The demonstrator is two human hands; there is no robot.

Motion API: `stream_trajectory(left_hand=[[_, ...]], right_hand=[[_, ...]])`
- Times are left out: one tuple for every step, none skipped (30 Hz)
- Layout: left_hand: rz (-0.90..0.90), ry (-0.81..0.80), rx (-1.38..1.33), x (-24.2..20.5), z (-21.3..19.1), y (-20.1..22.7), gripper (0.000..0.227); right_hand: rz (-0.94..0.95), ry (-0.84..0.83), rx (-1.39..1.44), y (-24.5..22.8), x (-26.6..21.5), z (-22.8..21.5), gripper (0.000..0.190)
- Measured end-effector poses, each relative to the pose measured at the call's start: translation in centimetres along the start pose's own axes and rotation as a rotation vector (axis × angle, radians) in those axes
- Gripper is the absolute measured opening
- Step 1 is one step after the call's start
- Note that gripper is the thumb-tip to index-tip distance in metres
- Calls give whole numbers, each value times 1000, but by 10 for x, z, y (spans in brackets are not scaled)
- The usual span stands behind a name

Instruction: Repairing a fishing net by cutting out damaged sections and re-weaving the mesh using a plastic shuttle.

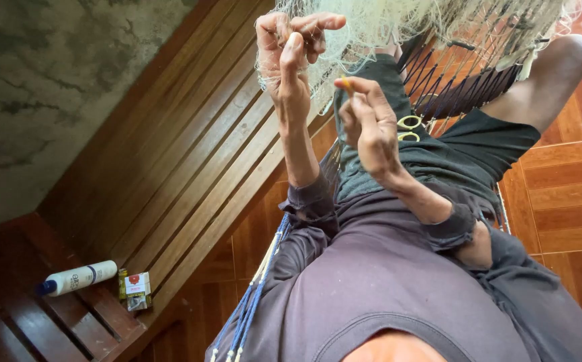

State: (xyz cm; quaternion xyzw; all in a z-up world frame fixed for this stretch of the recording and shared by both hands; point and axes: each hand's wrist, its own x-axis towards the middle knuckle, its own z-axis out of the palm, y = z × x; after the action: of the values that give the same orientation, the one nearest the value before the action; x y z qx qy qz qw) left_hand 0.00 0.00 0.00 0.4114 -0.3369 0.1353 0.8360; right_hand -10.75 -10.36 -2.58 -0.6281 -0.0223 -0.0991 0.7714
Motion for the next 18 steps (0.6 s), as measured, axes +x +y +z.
stream_trajectory(left_hand=[[1, 1, 1, 0, 1, 0, 19], [-4, 10, 2, -1, 1, 1, 17], [-9, 18, 1, -1, 2, 1, 16], [-9, 18, 1, -1, 3, 3, 16], [-15, 18, 1, -1, 4, 5, 17], [-20, 19, 0, 0, 5, 7, 18], [-18, 17, 2, -1, 6, 7, 18], [-36, 26, -40, -1, 7, 8, 18], [-52, 35, -83, -2, 8, 8, 19], [-50, 34, -82, -1, 8, 5, 19], [-49, 42, -187, -2, 8, 3, 18], [-48, 50, -292, -2, 8, 0, 18], [-45, 50, -292, -2, 7, 0, 18], [-51, 45, -292, -2, 5, -1, 15], [-59, 40, -291, -2, 4, -2, 13], [-58, 40, -291, -2, 3, -4, 13], [-46, 34, -339, -1, 2, -5, 21], [-34, 27, -387, -1, 1, -7, 30]], right_hand=[[1, -2, 1, -3, 0, 1, 30], [-157, -36, -114, -6, 1, 2, 24], [-314, -68, -229, -9, 1, 3, 17], [-314, -68, -228, -13, 5, 4, 17], [-463, -123, -301, -18, 9, 6, 17], [-611, -180, -375, -23, 12, 7, 19], [-613, -180, -373, -25, 14, 8, 19], [-618, -190, -396, -26, 16, 10, 21], [-623, -201, -420, -29, 19, 11, 23], [-625, -202, -419, -34, 18, 14, 23], [-549, -209, -419, -40, 18, 18, 24], [-472, -215, -419, -46, 18, 21, 25], [-474, -217, -420, -49, 19, 23, 25], [-458, -218, -417, -51, 20, 25, 20], [-442, -219, -414, -54, 21, 26, 15], [-443, -220, -414, -52, 23, 26, 15], [-445, -210, -441, -51, 25, 26, 15], [-447, -201, -469, -49, 27, 26, 16]])
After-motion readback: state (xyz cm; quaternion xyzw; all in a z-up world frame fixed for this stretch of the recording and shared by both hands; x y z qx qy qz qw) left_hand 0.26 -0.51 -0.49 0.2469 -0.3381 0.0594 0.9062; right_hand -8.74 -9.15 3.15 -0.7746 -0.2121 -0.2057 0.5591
